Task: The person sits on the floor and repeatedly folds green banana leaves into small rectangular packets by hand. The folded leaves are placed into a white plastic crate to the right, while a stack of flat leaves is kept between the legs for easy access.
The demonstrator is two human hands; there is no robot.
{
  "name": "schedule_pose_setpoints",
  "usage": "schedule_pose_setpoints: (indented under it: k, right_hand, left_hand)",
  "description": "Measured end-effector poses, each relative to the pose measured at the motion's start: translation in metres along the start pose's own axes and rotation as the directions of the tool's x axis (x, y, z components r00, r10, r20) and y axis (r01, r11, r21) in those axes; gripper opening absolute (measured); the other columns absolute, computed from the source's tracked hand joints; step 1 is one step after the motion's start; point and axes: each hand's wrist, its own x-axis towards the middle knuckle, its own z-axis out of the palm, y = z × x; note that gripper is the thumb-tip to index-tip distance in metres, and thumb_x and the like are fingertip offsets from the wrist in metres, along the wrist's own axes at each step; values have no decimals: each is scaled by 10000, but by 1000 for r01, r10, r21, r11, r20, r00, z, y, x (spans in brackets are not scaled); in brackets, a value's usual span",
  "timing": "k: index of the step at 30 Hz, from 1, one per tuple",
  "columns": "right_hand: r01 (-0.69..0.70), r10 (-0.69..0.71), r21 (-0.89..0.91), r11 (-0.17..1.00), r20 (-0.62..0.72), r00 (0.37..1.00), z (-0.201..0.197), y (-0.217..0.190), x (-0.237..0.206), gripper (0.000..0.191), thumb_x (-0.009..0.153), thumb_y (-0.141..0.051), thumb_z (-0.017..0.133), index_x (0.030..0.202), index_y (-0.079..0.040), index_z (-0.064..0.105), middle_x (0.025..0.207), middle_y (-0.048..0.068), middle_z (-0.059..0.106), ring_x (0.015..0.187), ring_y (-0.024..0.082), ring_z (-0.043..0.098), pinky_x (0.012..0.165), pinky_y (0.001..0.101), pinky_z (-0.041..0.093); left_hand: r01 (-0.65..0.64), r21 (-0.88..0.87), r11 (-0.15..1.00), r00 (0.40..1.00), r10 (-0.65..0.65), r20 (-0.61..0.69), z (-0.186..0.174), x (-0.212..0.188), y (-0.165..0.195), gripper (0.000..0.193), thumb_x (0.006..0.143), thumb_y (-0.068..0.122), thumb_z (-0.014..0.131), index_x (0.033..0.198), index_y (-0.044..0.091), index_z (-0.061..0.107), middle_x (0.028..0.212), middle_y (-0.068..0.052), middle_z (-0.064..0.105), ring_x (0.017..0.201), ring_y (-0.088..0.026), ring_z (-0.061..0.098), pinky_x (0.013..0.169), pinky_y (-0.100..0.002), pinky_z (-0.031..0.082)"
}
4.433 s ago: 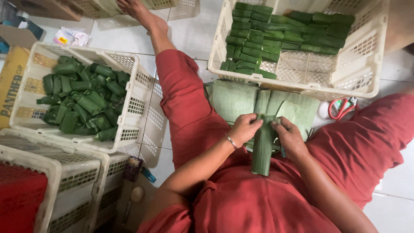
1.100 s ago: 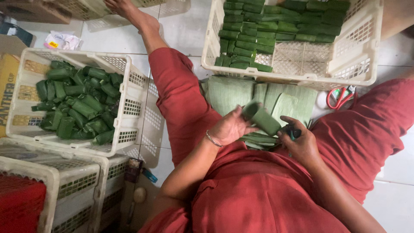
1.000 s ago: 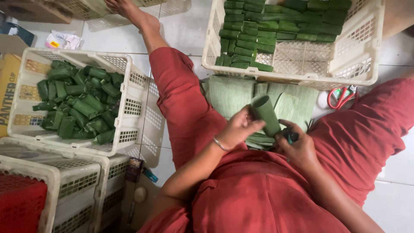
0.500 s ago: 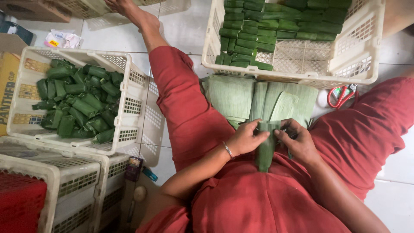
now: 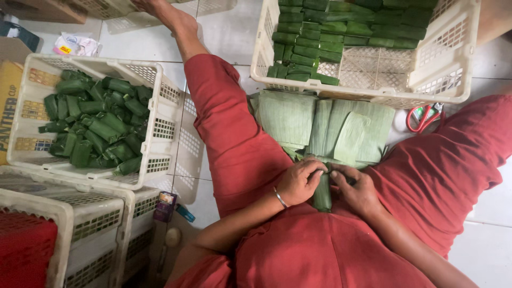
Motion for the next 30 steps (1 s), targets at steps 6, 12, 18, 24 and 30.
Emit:
schedule_pose_setpoints:
  k: [6,12,18,24,30]
  right_hand:
    - [370,-371,-78,926,2,929,0,19,6,290,869,-164,788,1107,-10,727,1021,62,759,924,154,684,835,311,548]
    - [229,-232,-45,972,-59,971,-6,39,11,201,917,-143,770,1054,1,743,921,63,720,790,115,629,689,278,534]
    - [199,-199,13,980,-7,980,-9,43,7,229,918,-129,731,1098,8,700,891,10,687,720,62,613,628,237,524]
    - [245,-246,-42,969,-30,969,-7,26,4,244,925,-133,717,1119,-4,644,789,6,658,645,55,592,568,233,497]
    - [103,-106,71,992,26,994,-3,2,1,157,959,-152,684,1064,-35,690,733,3,624,595,69,520,525,244,453]
  left_hand:
    - [38,-17,999,993,-40,-114,7,5,6,205,948,91,682,1115,43,573,1079,-131,627,986,-316,661,828,-392,559]
    - [155,122,980,981,-139,-136,9,-4,11,361,898,228,775,1131,8,607,1059,-155,655,934,-321,678,792,-402,557]
    - [81,210,974,995,-67,-70,17,-8,-1,375,921,311,766,1116,2,686,1093,-165,715,989,-349,701,843,-420,566]
    - [233,-61,971,971,-229,65,21,1,-22,351,890,313,762,1075,22,695,1007,-136,726,916,-303,719,785,-386,574]
    - [132,-63,989,991,-134,-31,31,-5,-36,239,990,267,686,989,32,646,934,-111,677,879,-269,665,758,-377,537]
